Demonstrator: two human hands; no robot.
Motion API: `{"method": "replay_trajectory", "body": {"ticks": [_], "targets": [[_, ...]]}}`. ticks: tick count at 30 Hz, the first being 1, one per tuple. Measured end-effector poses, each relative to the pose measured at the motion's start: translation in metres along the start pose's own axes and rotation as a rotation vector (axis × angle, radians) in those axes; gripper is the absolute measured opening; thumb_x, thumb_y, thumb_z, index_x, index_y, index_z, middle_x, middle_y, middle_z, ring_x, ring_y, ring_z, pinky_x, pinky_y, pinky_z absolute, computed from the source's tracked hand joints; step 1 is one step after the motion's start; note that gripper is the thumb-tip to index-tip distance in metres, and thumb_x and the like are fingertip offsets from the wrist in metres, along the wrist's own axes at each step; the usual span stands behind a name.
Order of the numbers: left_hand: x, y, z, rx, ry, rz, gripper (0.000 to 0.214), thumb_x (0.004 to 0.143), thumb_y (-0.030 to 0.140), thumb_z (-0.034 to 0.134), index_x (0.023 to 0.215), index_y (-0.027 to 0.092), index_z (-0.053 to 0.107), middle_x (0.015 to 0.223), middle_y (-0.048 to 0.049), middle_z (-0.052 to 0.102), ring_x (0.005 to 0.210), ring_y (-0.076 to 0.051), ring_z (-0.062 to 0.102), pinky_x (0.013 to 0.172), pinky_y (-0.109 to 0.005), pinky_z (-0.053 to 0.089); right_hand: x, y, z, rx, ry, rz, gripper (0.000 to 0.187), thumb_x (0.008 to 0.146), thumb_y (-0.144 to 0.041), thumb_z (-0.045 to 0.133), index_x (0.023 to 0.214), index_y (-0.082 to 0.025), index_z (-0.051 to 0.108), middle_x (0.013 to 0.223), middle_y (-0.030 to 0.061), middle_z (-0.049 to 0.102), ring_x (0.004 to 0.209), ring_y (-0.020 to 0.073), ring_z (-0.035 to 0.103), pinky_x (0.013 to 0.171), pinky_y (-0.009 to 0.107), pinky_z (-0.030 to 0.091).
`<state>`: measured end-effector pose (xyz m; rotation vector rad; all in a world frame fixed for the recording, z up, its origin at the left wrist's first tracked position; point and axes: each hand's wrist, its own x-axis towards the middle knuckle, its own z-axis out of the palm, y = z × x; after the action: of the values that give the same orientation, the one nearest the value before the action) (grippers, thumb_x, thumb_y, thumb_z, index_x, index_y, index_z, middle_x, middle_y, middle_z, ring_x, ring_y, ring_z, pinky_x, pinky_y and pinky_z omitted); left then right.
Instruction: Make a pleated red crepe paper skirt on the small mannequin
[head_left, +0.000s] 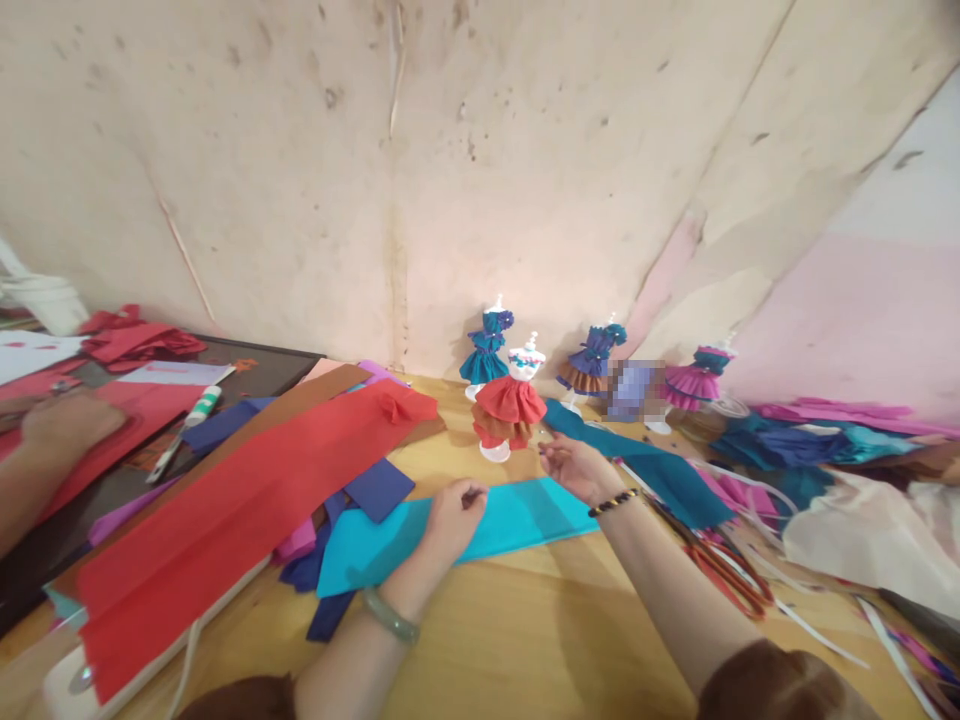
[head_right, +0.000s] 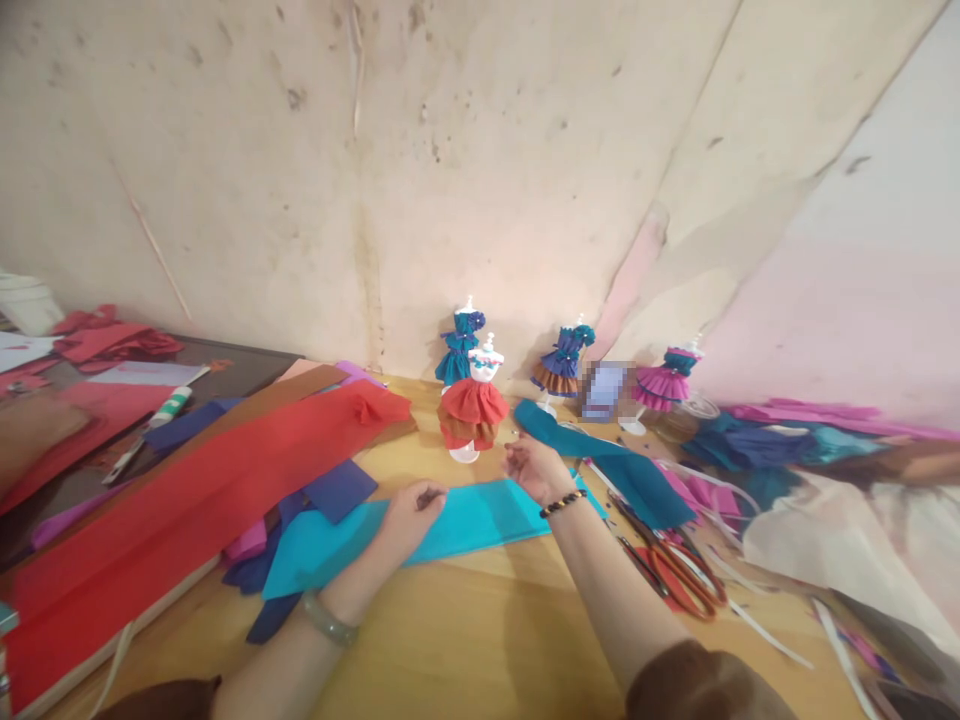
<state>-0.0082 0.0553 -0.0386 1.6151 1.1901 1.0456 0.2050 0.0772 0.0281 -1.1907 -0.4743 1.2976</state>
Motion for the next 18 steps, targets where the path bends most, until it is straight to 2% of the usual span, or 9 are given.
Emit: {"method": "replay_trajectory", "body": {"ticks": [3,6,9,11,14,16,18], "targets": [[-0.001,0.002,0.001,-0.001,0.023,0.009,0.015,0.08,0.018,0.057,0.082,0.019,0.072,0.086,-0.0057,0.077,0.083,-0.021,0.072,0.078,-0.032,0.055,-0.009,-0.029,0.012,-0.079,0.032,-0.187,0.031,0.076,-0.004,0.07,0.096,-0.024,0.056,0.059,-0.0079,0.059,0.042,0.0092,0.054,0.041,0.018,0.048],[-0.003,0.006,0.0,0.001,0.052,0.032,0.014,0.081,0.021,0.058,0.086,0.019,0.071,0.087,-0.0066,0.077,0.084,-0.021,0.071,0.078,-0.033,0.055,-0.014,-0.056,0.036,-0.188,0.034,-0.383,0.046,0.072,-0.021,0.081,0.112,-0.024,0.059,0.074,-0.006,0.063,0.047,0.008,0.052,0.04,0.018,0.042],[-0.007,0.009,0.0,-0.006,0.069,0.072,0.014,0.081,0.026,0.06,0.089,0.019,0.071,0.092,-0.0068,0.077,0.088,-0.021,0.07,0.083,-0.034,0.054,-0.013,-0.075,0.061,-0.31,0.054,-0.541,0.065,0.061,-0.033,0.088,0.119,-0.024,0.06,0.089,-0.0025,0.064,0.068,0.0112,0.059,0.056,0.019,0.048],[-0.009,0.011,-0.001,-0.015,0.066,0.095,0.016,0.082,0.029,0.061,0.09,0.019,0.071,0.093,-0.0063,0.076,0.089,-0.021,0.07,0.084,-0.033,0.054,-0.009,-0.083,0.076,-0.569,0.109,-0.726,0.07,0.06,-0.043,0.088,0.12,-0.021,0.06,0.098,0.0026,0.063,0.087,0.0176,0.061,0.074,0.026,0.051],[-0.011,0.013,-0.003,-0.028,0.061,0.108,0.02,0.084,0.034,0.06,0.091,0.019,0.071,0.094,-0.0068,0.076,0.089,-0.021,0.07,0.083,-0.033,0.054,-0.004,-0.09,0.093,-1.032,0.177,-0.925,0.062,0.068,-0.054,0.081,0.113,-0.017,0.06,0.105,0.0121,0.063,0.105,0.0286,0.059,0.092,0.039,0.047],[-0.01,0.013,-0.004,-0.032,0.059,0.11,0.021,0.084,0.034,0.059,0.09,0.018,0.071,0.092,-0.0069,0.076,0.087,-0.021,0.07,0.082,-0.033,0.054,-0.001,-0.094,0.1,-1.162,0.176,-0.922,0.047,0.075,-0.054,0.076,0.101,-0.018,0.061,0.103,0.0155,0.064,0.108,0.0323,0.059,0.094,0.042,0.044],[-0.009,0.012,-0.003,-0.033,0.063,0.109,0.019,0.084,0.032,0.059,0.089,0.018,0.072,0.09,-0.0066,0.076,0.086,-0.02,0.069,0.083,-0.033,0.053,0.0,-0.097,0.103,-1.188,0.16,-0.895,0.035,0.079,-0.051,0.073,0.085,-0.019,0.059,0.096,0.0153,0.066,0.106,0.0323,0.06,0.093,0.041,0.043]]}}
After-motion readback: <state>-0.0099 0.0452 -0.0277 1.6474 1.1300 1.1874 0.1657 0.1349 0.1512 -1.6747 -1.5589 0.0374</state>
